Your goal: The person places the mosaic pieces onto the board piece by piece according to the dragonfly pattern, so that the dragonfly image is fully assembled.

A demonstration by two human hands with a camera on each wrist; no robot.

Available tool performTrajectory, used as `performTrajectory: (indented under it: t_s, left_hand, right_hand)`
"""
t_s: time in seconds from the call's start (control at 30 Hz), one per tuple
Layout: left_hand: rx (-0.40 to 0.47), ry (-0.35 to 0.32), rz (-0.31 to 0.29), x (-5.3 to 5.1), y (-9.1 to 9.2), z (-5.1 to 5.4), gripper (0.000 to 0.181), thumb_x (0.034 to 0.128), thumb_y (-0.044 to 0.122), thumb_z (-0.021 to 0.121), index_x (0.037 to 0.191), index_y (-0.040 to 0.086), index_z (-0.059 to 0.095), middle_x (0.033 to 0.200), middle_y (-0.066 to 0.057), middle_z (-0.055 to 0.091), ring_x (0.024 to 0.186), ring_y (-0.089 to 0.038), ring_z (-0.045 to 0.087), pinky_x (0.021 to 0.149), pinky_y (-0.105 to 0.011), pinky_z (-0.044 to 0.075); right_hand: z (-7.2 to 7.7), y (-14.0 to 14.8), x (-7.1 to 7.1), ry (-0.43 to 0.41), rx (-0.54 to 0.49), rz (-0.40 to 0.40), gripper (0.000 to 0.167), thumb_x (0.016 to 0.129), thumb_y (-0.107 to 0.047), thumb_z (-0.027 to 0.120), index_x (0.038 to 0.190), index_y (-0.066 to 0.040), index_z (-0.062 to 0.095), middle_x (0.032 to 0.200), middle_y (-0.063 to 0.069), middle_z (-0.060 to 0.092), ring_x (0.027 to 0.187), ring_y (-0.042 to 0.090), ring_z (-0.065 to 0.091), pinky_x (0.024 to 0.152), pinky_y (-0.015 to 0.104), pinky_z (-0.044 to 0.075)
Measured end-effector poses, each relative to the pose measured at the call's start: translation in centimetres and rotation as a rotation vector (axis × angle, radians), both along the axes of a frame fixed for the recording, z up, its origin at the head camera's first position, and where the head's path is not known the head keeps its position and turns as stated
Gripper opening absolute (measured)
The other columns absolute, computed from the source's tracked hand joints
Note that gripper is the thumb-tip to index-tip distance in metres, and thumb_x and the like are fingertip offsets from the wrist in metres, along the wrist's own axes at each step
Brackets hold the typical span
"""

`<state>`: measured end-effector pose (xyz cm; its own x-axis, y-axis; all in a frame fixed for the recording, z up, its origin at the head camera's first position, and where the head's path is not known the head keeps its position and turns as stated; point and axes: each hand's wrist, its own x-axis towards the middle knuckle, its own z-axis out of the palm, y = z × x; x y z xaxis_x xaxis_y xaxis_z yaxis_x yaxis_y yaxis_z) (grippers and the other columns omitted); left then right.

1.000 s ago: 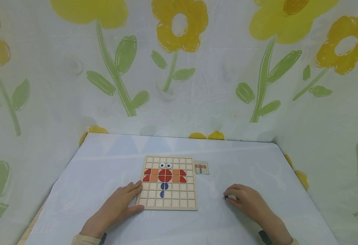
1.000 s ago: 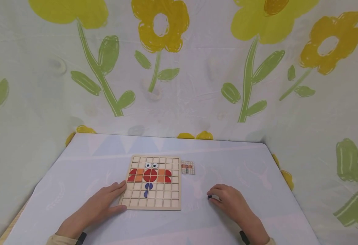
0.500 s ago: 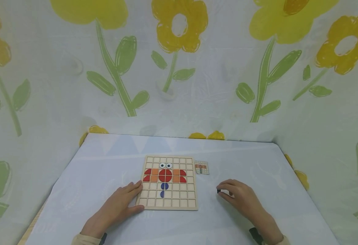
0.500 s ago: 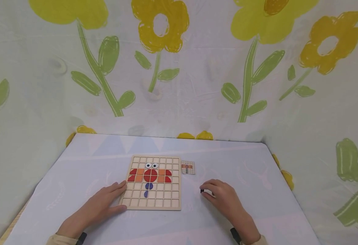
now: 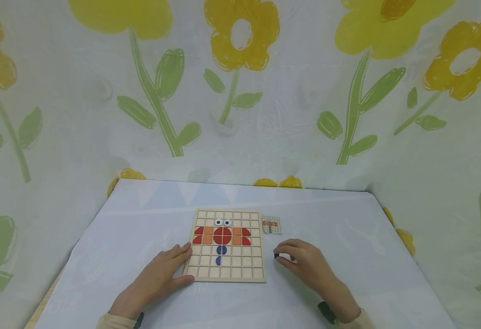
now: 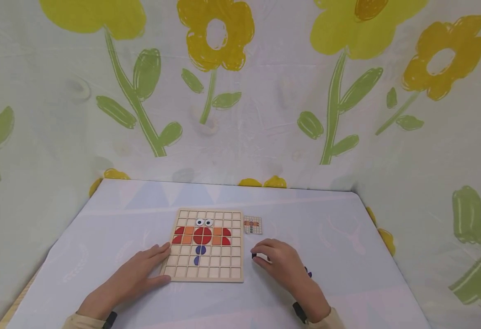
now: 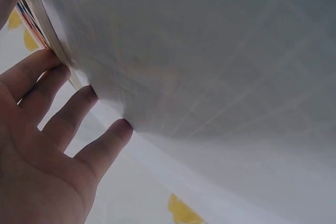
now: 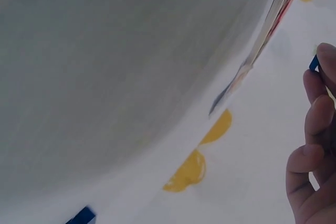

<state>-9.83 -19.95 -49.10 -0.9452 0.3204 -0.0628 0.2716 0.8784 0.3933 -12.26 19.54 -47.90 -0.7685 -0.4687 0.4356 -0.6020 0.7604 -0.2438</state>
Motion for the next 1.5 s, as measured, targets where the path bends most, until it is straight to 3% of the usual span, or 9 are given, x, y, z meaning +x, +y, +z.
performTrajectory:
  t_s: [0.23,0.6,1.03,1.2,1.5]
  left_hand:
    - [-0.004,0.015,-0.013,-0.1,0.0,0.0,0.08,0.0841,0.051,0.078,0.147,0.008,0.055,0.156,-0.003,0.047,0.144,-0.034,0.041,0.117,-0.057,0.033]
    - [-0.009,-0.002,-0.002,-0.2,0.0,-0.2,0.08,0.084,0.052,0.078,0.147,0.009,0.054,0.156,-0.003,0.046,0.145,-0.034,0.039,0.118,-0.057,0.032]
    - [-0.005,-0.003,0.0,-0.2,0.0,-0.2,0.08,0.0837,0.052,0.078,0.147,0.009,0.054,0.156,-0.003,0.047,0.145,-0.034,0.039,0.117,-0.058,0.032]
    - [0.005,0.007,-0.002,-0.2,0.0,-0.2,0.08,0.084,0.052,0.078,0.147,0.008,0.055,0.156,-0.003,0.047,0.145,-0.034,0.039,0.117,-0.058,0.032]
    - [0.009,0.026,-0.017,-0.1,-0.1,-0.2,0.078,0.0849,0.051,0.077,0.146,0.007,0.055,0.155,-0.004,0.047,0.144,-0.035,0.041,0.116,-0.059,0.033]
  right_hand:
    - [-0.1,-1.8,-0.8,0.108,-0.072,0.029,0.026,0.074,-0.014,0.092,0.098,-0.017,0.08,0.099,-0.009,0.073,0.081,0.003,0.064,0.065,0.014,0.054]
    - [-0.1,-4.9,-1.4,0.102,-0.046,0.063,0.026,0.076,-0.019,0.091,0.1,-0.02,0.081,0.1,-0.009,0.075,0.095,0.008,0.069,0.08,0.025,0.06]
    - [1.3,-8.4,-2.7,0.134,-0.087,0.116,0.025,0.077,-0.02,0.09,0.1,-0.019,0.08,0.1,-0.008,0.074,0.089,0.005,0.068,0.072,0.018,0.058]
    - [1.7,-9.7,-2.9,0.107,-0.099,0.144,0.023,0.08,-0.021,0.089,0.101,-0.018,0.08,0.102,-0.007,0.075,0.094,0.007,0.069,0.08,0.02,0.058]
    - [1.3,-11.5,-2.8,-0.02,-0.013,0.143,0.02,0.084,-0.027,0.086,0.102,-0.021,0.081,0.104,-0.01,0.075,0.099,0.006,0.069,0.088,0.021,0.056]
